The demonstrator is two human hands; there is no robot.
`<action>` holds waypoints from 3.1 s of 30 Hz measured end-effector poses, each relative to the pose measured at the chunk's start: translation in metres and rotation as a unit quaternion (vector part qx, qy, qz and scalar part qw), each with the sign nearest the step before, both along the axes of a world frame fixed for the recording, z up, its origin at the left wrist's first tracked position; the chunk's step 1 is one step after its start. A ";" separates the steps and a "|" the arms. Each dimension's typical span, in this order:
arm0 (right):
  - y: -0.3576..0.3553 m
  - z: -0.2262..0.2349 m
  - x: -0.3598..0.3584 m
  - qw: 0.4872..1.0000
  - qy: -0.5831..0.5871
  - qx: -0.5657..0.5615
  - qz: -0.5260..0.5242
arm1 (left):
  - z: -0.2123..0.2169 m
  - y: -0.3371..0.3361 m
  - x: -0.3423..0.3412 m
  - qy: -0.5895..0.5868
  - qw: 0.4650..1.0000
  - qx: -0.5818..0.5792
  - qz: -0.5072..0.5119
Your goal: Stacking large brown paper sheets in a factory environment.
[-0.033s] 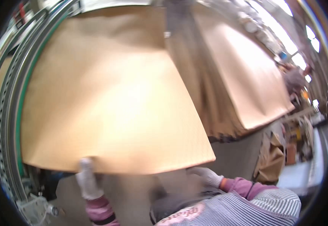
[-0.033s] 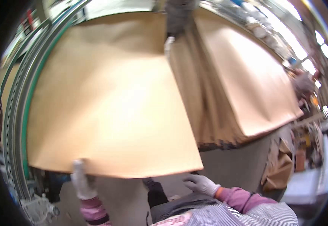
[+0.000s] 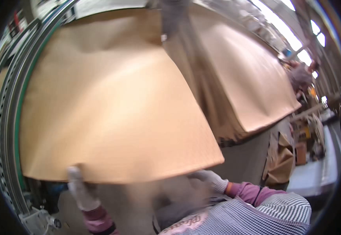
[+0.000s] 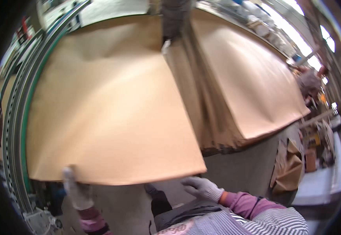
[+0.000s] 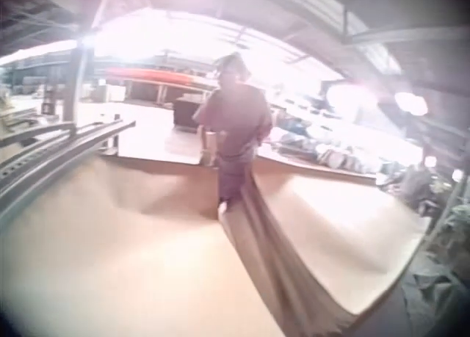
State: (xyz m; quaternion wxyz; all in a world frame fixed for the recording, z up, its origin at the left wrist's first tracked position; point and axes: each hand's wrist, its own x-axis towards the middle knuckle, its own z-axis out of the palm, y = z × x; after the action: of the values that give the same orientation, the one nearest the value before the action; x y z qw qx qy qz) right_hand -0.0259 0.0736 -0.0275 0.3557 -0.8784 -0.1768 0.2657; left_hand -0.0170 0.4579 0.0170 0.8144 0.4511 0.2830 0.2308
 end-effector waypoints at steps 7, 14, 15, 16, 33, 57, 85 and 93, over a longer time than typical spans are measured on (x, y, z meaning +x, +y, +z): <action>-0.121 0.153 0.142 0.854 -0.489 0.073 -0.159 | 0.163 -0.011 0.034 -0.426 0.795 -0.002 -0.433; -0.216 0.065 0.154 0.883 -0.392 -0.242 0.085 | 0.161 -0.056 0.028 -0.365 0.850 -0.044 -0.377; -0.220 0.058 0.155 0.882 -0.422 -0.201 0.065 | 0.158 -0.076 0.025 -0.342 0.861 -0.024 -0.375; -0.225 0.062 0.157 0.889 -0.425 -0.159 0.057 | 0.152 -0.091 0.017 -0.273 0.930 -0.040 -0.242; -0.231 0.104 0.067 0.938 0.017 0.325 0.122 | 0.111 -0.352 0.004 -0.045 0.987 -0.126 -0.086; -0.386 0.160 0.083 0.800 0.131 0.464 -0.356 | 0.046 -0.358 0.003 0.086 0.961 -0.145 -0.218; -0.267 0.146 0.082 0.777 0.424 0.434 -0.166 | 0.075 -0.397 0.048 0.007 0.976 -0.175 -0.128; -0.189 -0.050 0.140 0.869 0.168 0.422 -0.198 | 0.034 -0.380 0.037 0.011 0.973 -0.147 -0.179</action>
State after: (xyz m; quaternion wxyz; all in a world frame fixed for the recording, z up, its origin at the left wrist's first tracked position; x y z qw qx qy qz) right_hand 0.1142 -0.1151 -0.0771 0.7617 -0.6035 -0.0313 0.2336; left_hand 0.0199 0.0778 0.0515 0.8969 0.3720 0.2373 0.0318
